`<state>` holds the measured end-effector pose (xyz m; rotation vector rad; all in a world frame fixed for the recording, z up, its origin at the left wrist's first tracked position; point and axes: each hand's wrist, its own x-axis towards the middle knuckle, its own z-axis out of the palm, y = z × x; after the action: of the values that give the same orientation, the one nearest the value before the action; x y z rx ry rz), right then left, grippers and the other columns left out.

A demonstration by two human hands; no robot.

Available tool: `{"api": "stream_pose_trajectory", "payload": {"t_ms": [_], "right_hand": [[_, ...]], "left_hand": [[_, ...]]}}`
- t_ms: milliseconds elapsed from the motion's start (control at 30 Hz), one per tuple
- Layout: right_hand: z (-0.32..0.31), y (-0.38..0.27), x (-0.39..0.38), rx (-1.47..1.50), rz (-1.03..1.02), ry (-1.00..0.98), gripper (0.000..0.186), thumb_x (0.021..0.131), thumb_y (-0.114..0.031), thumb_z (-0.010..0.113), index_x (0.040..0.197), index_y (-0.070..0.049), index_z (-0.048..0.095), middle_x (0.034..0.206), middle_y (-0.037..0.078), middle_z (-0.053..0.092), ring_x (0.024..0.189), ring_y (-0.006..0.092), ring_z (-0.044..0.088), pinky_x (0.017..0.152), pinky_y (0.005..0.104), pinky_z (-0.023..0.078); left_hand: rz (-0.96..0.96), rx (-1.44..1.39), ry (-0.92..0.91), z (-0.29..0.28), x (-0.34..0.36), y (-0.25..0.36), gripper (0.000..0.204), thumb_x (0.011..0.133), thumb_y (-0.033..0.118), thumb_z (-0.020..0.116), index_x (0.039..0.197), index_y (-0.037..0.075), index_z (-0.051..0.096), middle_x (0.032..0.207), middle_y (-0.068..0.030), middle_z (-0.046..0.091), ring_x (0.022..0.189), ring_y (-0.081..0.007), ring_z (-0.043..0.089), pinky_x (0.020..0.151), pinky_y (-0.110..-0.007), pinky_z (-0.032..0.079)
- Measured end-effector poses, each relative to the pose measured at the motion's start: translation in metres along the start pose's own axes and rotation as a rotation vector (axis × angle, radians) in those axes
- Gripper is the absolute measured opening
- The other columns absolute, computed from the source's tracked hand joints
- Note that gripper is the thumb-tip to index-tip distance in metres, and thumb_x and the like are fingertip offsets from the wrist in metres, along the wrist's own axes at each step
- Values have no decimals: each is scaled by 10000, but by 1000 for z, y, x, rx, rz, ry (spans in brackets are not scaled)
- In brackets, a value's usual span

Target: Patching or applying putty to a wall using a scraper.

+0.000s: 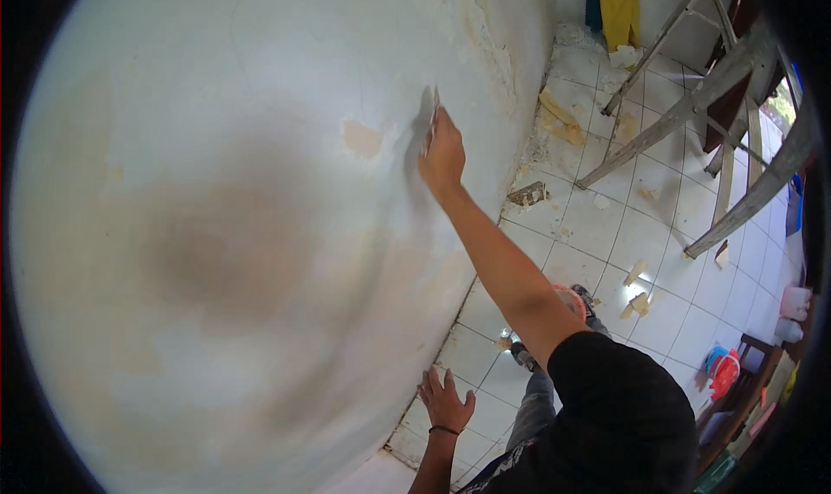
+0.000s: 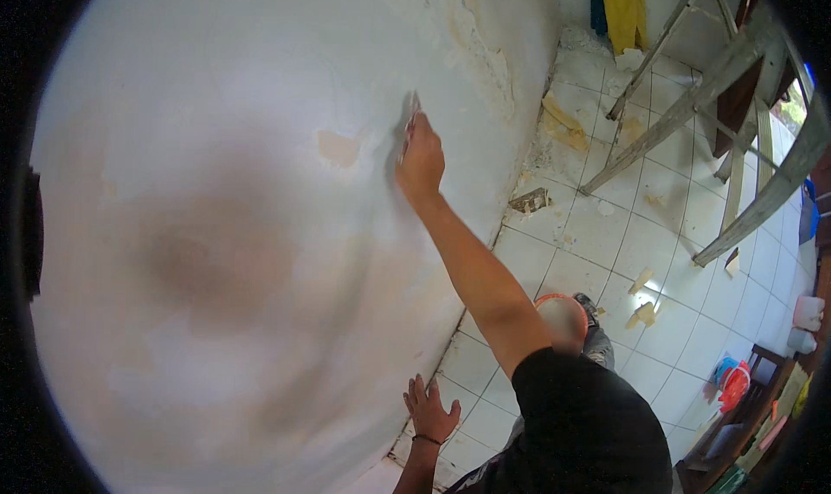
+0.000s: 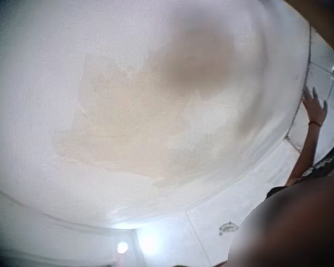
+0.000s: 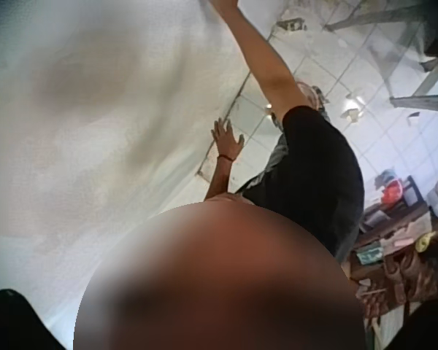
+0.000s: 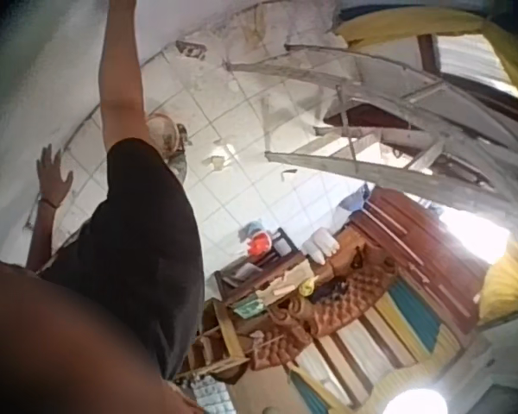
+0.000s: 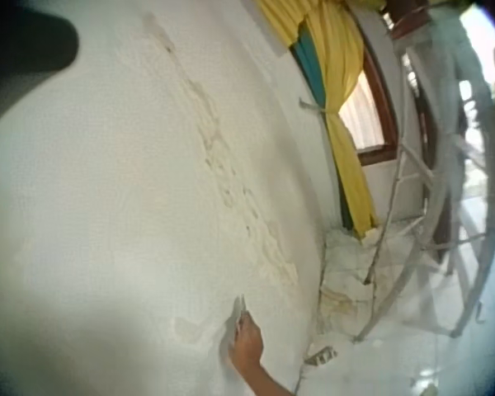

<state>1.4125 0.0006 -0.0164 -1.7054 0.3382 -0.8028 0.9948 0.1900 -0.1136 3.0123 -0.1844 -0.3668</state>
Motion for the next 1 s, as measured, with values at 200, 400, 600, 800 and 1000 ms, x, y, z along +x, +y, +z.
{"api": "stream_pose_trajectory", "payload": {"t_ms": [200, 400, 600, 800, 1000], "right_hand": [[6, -9, -70, 20, -319, -112, 402, 842, 27, 529, 1242, 7, 495, 1053, 198, 618, 947, 381, 601, 786, 449, 488], [6, -1, -59, 10, -345, -36, 523, 768, 49, 567, 1282, 45, 469, 1066, 226, 601, 953, 389, 590, 830, 455, 475], [-8, -15, -72, 10, -364, -281, 618, 717, 35, 602, 1316, 47, 450, 1247, 237, 545, 1115, 404, 529, 963, 463, 422], [-15, 8, -58, -24, -295, -300, 611, 714, 7, 612, 1308, 31, 471, 1324, 207, 509, 1166, 385, 498, 969, 441, 417], [-7, 11, 12, -45, -217, -96, 622, 685, 26, 613, 1295, 20, 494, 1304, 183, 525, 1128, 383, 530, 915, 467, 431]], "left_hand": [[-106, -36, -114, 6, 19, 47, 675, 753, 346, 683, 1294, -6, 486, 1430, -284, 302, 1371, -460, 233, 1084, -648, 204], [-130, -124, -46, -8, 34, 90, 660, 767, 349, 675, 1291, -7, 490, 1433, -270, 302, 1368, -448, 242, 1080, -645, 213], [-198, -66, -114, -1, 24, 99, 653, 766, 363, 674, 1281, -2, 507, 1425, -264, 313, 1361, -450, 249, 1080, -646, 210], [-189, -95, -104, -1, 34, 110, 649, 763, 363, 677, 1274, -2, 515, 1424, -264, 312, 1356, -457, 252, 1078, -644, 215], [-148, -94, -88, 0, 46, 119, 652, 755, 333, 704, 1282, 13, 490, 1403, -270, 336, 1345, -468, 263, 1082, -620, 220]]}}
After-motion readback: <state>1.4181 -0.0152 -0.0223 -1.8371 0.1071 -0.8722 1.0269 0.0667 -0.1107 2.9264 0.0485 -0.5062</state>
